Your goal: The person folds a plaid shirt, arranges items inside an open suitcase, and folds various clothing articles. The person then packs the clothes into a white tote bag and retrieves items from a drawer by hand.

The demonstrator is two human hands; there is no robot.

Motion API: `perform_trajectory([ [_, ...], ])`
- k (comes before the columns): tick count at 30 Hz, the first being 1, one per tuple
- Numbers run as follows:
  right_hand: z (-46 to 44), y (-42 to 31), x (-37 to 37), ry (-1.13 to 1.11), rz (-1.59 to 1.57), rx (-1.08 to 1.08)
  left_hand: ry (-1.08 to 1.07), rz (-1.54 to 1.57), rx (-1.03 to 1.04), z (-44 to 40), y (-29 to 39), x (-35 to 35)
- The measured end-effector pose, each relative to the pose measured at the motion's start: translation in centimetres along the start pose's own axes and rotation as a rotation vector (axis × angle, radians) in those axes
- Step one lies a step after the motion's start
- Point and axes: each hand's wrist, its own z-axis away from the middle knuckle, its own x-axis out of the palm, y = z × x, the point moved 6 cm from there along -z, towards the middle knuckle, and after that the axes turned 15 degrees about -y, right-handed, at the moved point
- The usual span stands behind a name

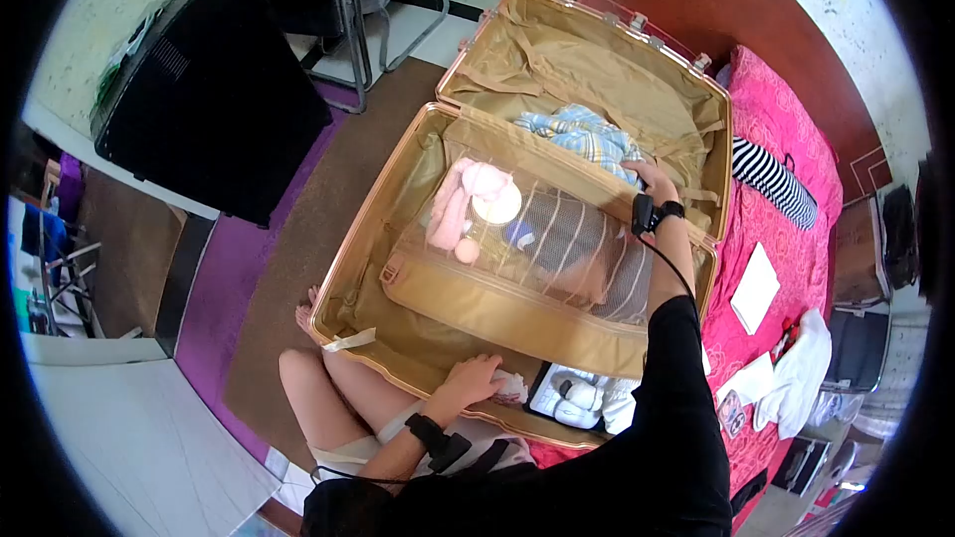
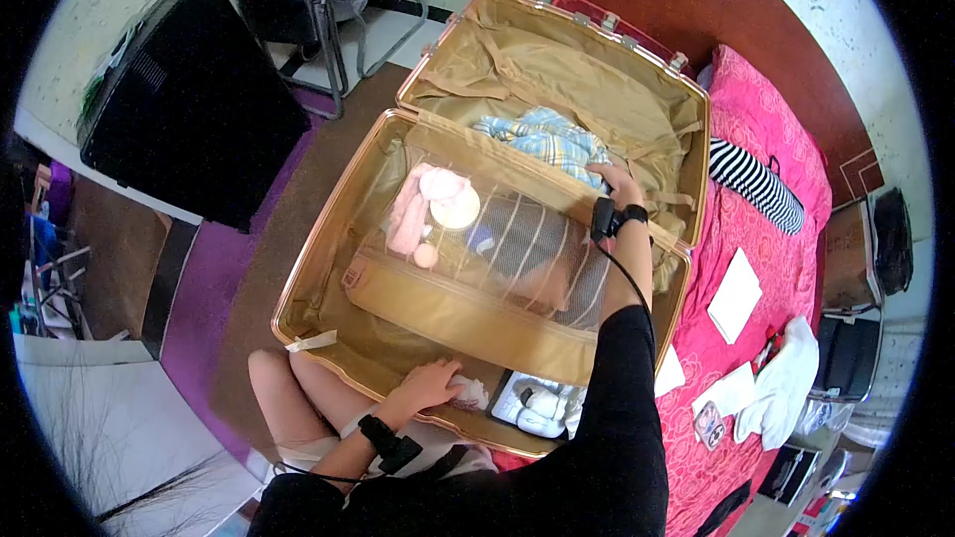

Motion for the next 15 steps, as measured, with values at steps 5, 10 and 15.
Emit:
perform_trajectory([
  [5,-2.5,2.2,-2.8,0.168,-0.430,0.064,0.017,0.051,0.025,-0.1,-0.2,0.2],
  [10,2.1,-6.0,0.4,0.246,-0.468,-0.388,0.155,0.020,0.031,1.7,1.1,-2.5],
  [15,11.4,-15.9,2.7,0.307,-0.279,-0.596,0.628,0.310,0.258,4.3,2.3,-4.5],
])
